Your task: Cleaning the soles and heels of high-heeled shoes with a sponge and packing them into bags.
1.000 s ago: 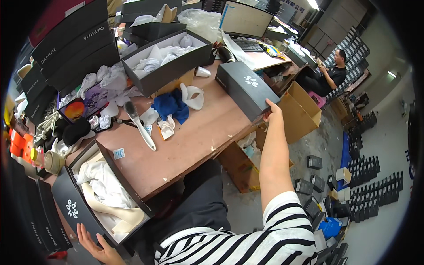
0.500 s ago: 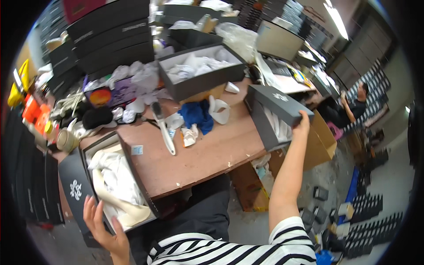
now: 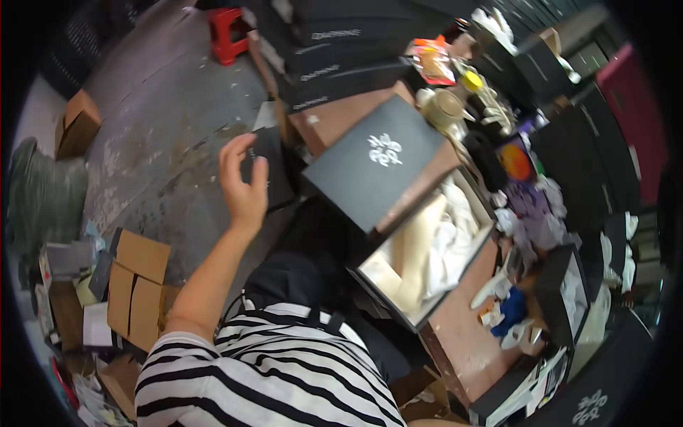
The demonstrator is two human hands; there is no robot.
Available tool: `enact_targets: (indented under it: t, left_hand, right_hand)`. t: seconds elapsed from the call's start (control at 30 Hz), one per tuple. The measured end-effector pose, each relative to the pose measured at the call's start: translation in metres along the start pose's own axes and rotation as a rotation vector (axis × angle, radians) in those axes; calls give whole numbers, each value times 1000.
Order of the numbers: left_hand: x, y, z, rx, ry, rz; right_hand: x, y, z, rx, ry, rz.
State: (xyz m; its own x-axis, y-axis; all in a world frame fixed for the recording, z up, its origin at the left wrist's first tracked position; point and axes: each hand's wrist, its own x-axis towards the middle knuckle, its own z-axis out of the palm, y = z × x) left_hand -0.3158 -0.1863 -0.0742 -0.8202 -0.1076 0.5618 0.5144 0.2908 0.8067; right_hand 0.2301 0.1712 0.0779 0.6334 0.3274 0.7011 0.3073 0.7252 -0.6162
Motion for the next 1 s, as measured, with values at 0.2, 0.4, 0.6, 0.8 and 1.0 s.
enact_targets:
  t: [0.2, 0.4, 0.6, 0.8, 1.0]
  left_hand:
    - [-68, -274, -68, -40, 96, -1366]
    - [-98, -317, -34, -153, -341, -1555]
    - [-122, -386, 4, -81, -184, -1460]
    - [-129, -459, -27, 75, 70, -1133]
    - [-116, -455, 0, 15, 214, -1038]
  right_hand:
    - [-171, -103, 56, 143, -311, 290]
    - [-281, -144, 161, 485, -866, 1276]
    - [-318, -119, 186, 2, -1204, 1032]
    - [-381, -284, 150, -83, -1216, 71]
    - [-578, -296, 119, 140, -2390, 512]
